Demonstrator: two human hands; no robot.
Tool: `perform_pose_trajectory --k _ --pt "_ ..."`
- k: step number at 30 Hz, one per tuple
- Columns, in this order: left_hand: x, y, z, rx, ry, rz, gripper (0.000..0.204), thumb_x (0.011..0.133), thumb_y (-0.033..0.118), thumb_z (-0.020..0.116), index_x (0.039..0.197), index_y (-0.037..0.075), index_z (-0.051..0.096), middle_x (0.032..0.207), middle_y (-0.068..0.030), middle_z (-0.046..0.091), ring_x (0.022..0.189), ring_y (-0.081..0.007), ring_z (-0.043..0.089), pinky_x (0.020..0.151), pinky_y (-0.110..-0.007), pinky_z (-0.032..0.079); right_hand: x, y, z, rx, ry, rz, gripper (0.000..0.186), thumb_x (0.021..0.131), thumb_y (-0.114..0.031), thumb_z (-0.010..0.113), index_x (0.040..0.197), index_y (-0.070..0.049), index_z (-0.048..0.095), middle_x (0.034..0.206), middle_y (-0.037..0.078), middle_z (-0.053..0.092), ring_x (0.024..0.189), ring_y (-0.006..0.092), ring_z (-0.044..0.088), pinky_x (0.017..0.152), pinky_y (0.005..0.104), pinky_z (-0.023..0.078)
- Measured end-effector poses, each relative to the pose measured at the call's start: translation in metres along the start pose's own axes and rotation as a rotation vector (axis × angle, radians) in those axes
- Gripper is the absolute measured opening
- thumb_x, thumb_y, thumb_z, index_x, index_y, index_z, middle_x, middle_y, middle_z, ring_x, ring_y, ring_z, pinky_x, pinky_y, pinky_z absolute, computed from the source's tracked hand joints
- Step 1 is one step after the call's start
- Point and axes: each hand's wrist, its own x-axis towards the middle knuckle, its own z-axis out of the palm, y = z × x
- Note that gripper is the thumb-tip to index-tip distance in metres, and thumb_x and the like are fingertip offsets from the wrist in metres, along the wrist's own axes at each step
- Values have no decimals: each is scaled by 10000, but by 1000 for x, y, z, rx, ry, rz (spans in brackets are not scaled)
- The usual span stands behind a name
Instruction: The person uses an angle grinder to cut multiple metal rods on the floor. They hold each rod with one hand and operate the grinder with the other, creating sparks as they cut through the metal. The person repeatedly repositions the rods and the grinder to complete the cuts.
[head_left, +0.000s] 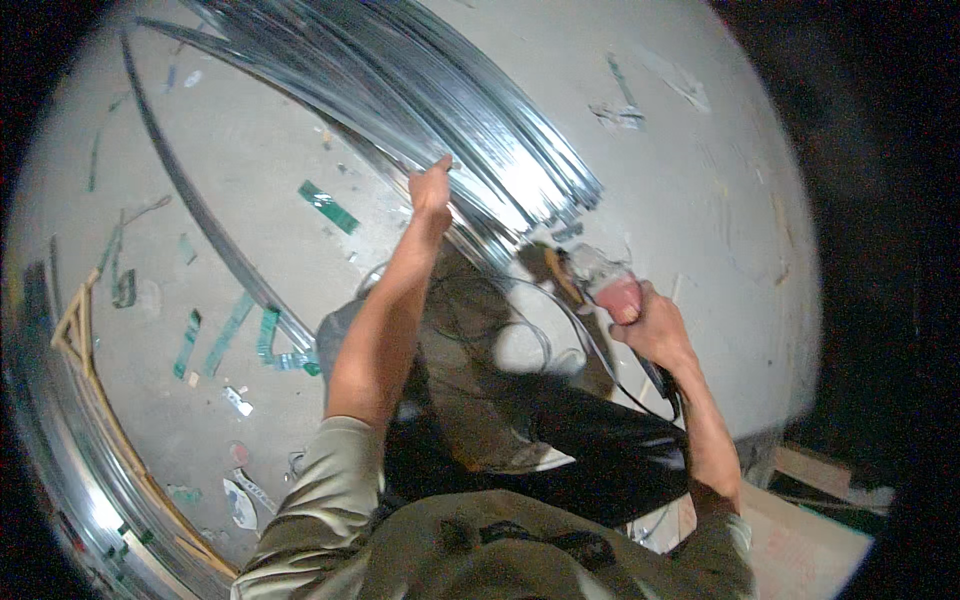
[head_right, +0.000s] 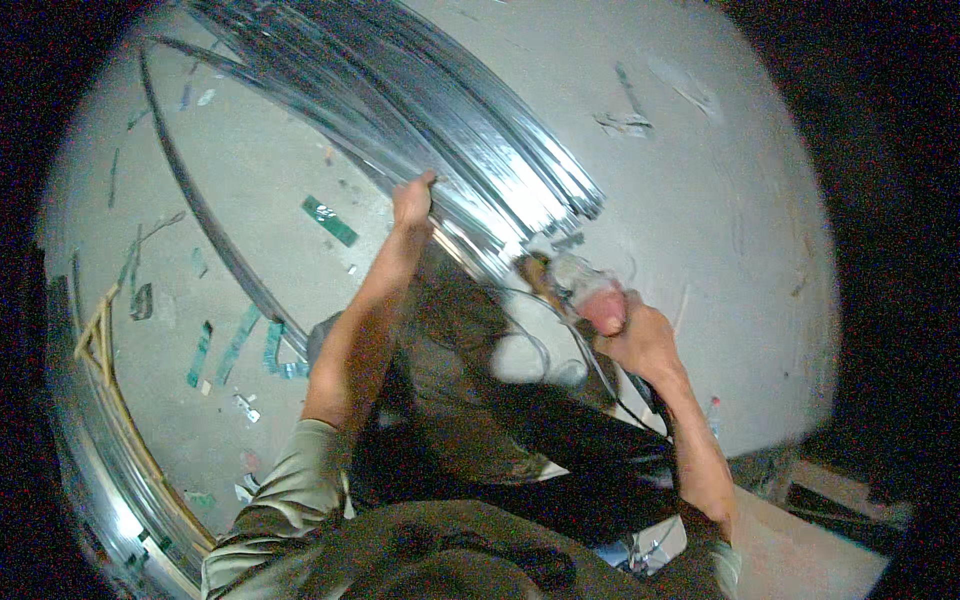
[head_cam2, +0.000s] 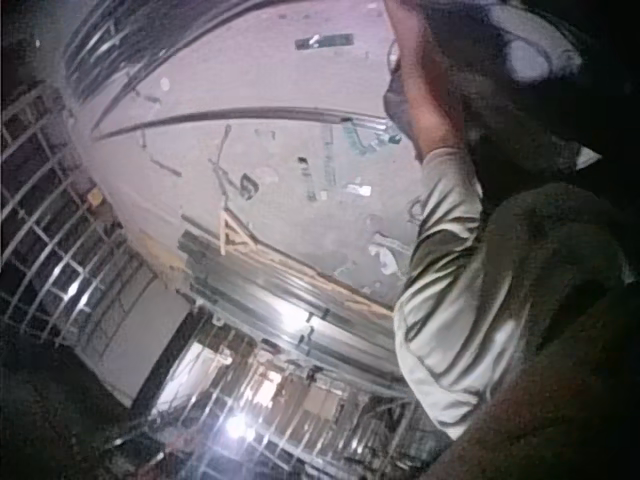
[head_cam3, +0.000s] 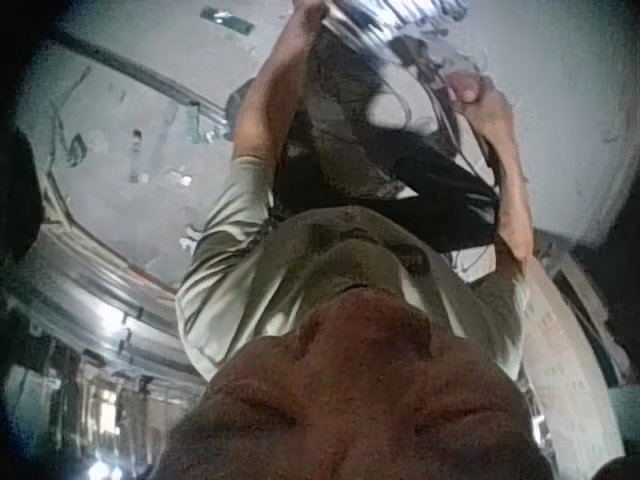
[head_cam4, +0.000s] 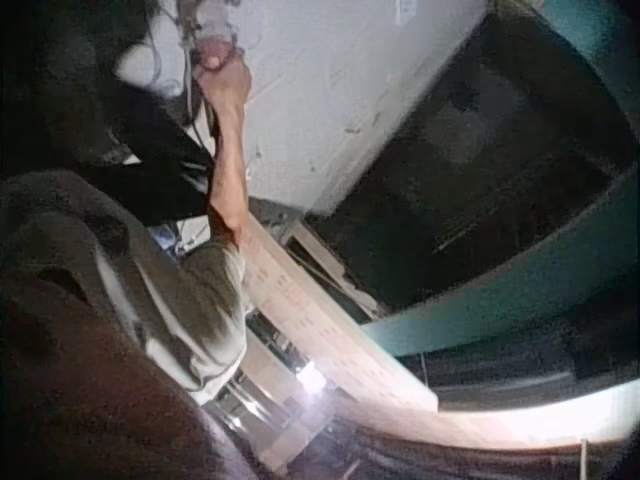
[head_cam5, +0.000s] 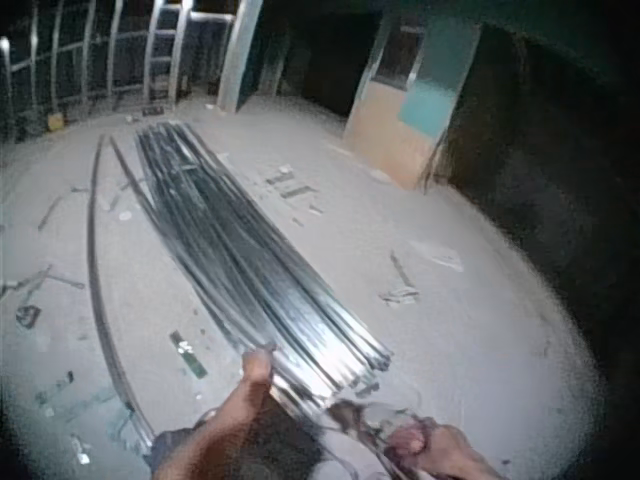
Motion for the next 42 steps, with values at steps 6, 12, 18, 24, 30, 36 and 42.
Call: perform_pose_trajectory --k 6,12,18,24,30,36,42 --pt "10 -3 -3 388 83 180 323 886 241 660 1034 -39 720 903 -171 696 740 -297 640 673 -443 513 8 22 -7 225 -1 45 623 648 -247 819 1155 44 602 1000 266 713 955 403 710 855 447 555" --pt "11 -5 -19 1163 -251 111 786 818 497 716 1235 -159 600 1277 -312 635 1196 -423 628 1001 -415 508 14 26 -10 194 34 75 543 665 -226 768 1100 56 608 962 255 712 911 396 712 825 448 548" --pt "36 36 -60 1380 -396 230 760 821 643 706 1170 -32 672 1057 -219 735 1046 -337 703 942 -427 527 17 27 -9 271 16 52 528 676 -193 764 1127 40 620 936 203 721 864 317 707 811 416 548" --pt "12 69 -246 1460 253 320 564 835 491 725 1054 -28 689 1106 -234 709 1064 -384 679 913 -471 534 17 24 1 359 -27 -46 446 720 -125 766 1117 6 609 927 88 661 809 158 592 738 328 505" --pt "-75 -21 -390 1313 852 -18 763 758 484 822 1209 -48 512 1239 -291 598 1123 -428 633 913 -504 534 20 18 1 412 -99 -21 401 711 -114 768 1062 -19 600 836 34 609 719 135 551 662 311 485" --pt "-74 0 -376 1412 734 -125 747 698 454 848 1140 -60 536 1154 -253 654 1062 -429 669 894 -487 551 18 10 0 344 -47 -81 395 700 -112 760 1043 -10 592 817 36 605 701 141 544 650 319 485" --pt "-80 62 -346 507 340 -137 517 777 297 798 1132 -55 666 1017 -156 723 775 -258 719 703 -382 589 16 7 -3 427 -65 -57 452 664 -102 758 1069 9 589 847 62 618 749 162 564 705 337 507"
